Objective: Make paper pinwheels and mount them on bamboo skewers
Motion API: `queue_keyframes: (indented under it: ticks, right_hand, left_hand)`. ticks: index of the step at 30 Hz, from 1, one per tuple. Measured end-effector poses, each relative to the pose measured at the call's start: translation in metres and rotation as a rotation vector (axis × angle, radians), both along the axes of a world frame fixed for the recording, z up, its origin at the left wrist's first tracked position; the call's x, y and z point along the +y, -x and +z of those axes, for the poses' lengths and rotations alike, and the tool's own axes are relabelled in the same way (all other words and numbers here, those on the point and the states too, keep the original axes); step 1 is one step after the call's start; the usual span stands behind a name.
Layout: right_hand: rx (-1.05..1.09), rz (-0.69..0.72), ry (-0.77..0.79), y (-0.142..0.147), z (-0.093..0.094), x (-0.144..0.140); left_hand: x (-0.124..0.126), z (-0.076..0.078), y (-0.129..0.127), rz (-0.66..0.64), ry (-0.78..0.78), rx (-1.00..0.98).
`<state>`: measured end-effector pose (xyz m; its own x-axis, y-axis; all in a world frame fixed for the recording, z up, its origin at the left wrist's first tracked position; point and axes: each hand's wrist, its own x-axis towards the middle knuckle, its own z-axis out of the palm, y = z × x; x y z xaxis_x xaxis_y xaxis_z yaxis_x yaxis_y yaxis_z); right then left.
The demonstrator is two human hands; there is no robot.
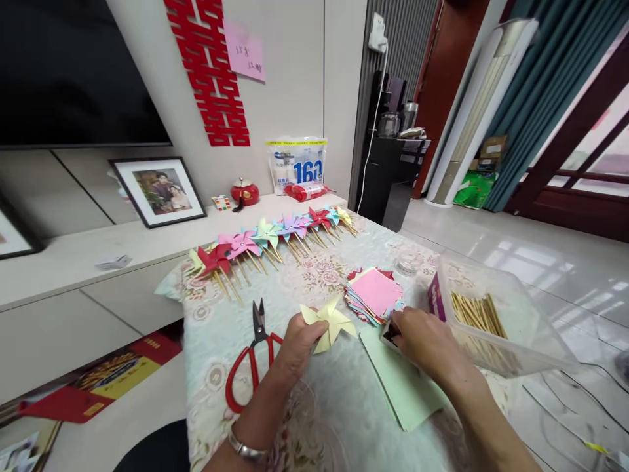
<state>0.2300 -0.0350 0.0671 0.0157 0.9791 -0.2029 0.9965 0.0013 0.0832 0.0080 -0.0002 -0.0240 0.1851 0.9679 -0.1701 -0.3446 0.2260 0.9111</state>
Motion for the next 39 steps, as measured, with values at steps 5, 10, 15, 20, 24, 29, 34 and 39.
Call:
queue_keyframes:
  ticks: [5, 10, 15, 20, 24, 29, 34, 39]
  right_hand:
    - [0.012, 0.041, -0.04, -0.001, -0.011, -0.002]
    - [-0.008, 0.051, -0.013, -0.001, -0.021, 0.0]
    - [0.034, 0.059, -0.006, -0.002, -0.022, 0.005]
    - [0.035, 0.03, -0.027, -0.003, -0.025, 0.005]
    - [0.016, 0.03, -0.03, -0.005, -0.025, 0.003]
    - [0.121, 0.017, -0.036, -0.01, -0.021, 0.004]
    - [0.323, -0.028, -0.037, -0.014, -0.02, 0.006]
    - [0.393, -0.037, -0.133, -0.02, -0.017, 0.005]
  left_hand:
    - [-0.003, 0.008, -0.01, 0.059, 0.029, 0.017]
    - [-0.002, 0.028, -0.026, 0.155, 0.04, -0.022]
    - [-0.002, 0.025, -0.036, 0.224, 0.031, -0.066]
    - [-0.001, 0.018, -0.028, 0.199, 0.046, -0.098]
    - [-0.001, 0.021, -0.024, 0.178, 0.084, -0.124]
    - [-0.002, 0.019, -0.027, 0.124, 0.087, -0.12]
    - [-0.002, 0.016, -0.029, 0.107, 0.078, -0.122]
    - [-0.002, 0.018, -0.028, 0.121, 0.072, -0.108]
